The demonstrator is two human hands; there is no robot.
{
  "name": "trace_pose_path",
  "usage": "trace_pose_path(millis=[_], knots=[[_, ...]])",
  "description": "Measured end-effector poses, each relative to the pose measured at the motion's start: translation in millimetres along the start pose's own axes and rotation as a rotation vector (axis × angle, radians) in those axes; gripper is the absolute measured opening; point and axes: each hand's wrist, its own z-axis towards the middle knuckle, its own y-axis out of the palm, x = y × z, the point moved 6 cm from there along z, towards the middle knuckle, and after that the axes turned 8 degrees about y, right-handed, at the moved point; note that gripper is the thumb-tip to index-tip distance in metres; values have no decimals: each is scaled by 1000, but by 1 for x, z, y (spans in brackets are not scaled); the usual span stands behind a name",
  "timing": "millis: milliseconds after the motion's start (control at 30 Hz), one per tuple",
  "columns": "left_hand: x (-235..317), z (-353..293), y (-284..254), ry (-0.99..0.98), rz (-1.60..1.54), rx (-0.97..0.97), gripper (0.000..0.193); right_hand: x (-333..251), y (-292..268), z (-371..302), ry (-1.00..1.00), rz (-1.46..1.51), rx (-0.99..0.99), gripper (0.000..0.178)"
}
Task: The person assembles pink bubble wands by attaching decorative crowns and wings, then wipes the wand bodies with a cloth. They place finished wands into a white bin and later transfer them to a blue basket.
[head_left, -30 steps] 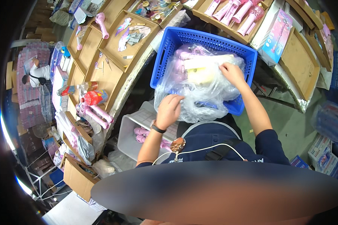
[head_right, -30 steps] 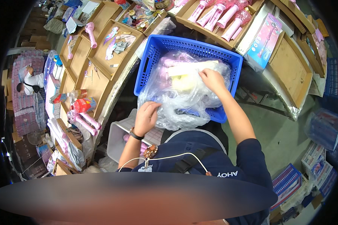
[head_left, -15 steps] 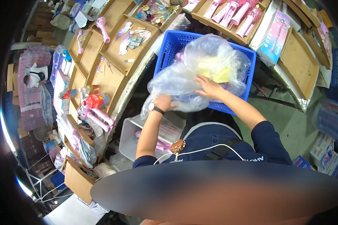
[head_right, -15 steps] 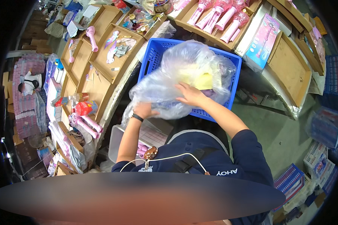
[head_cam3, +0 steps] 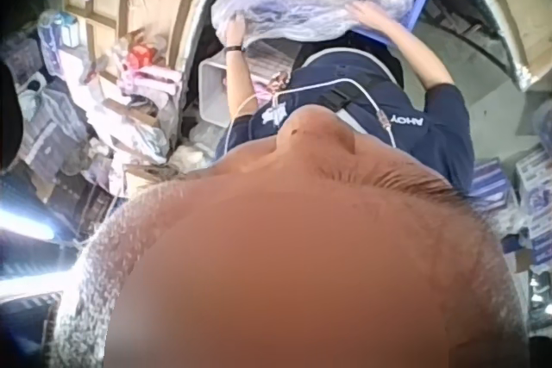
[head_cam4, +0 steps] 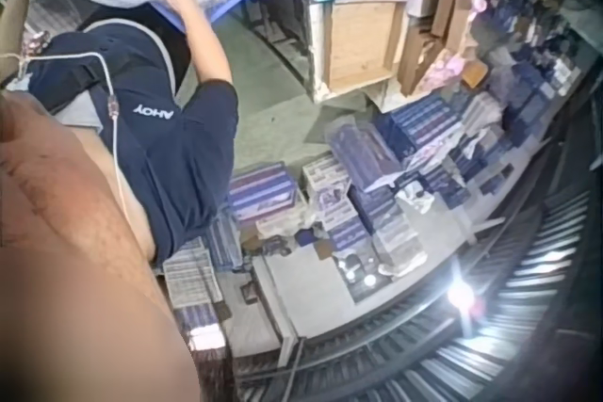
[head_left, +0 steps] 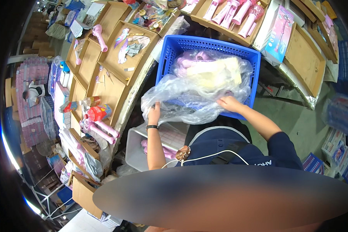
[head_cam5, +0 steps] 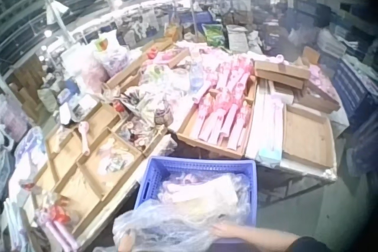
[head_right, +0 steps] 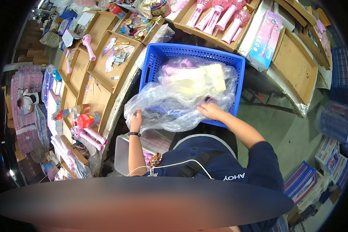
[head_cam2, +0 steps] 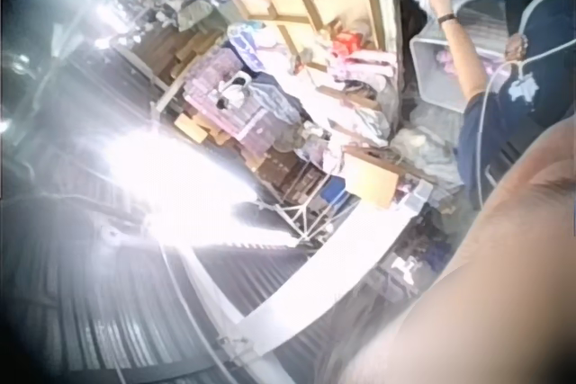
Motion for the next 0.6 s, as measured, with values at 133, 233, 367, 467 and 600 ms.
trace_pose_path(millis=[133,233,367,467,600], knots=[[-66,0,19,-361,-406,137,58,2,-25,-89,147,-135,-108,37],[-94,7,47,-401,-760,193,56,43,-14,-152,364,-417,-135,33],[-116,35,91,-469,-1257,69,37,95,8,-179,315,-461,157,35],[-135,69,100,-489,-1282,100,29,106,11,-165,424,-293,241,39],[-158,97,93,-663,-1110,164,24,73,3,-144,813,-159,-125,49]])
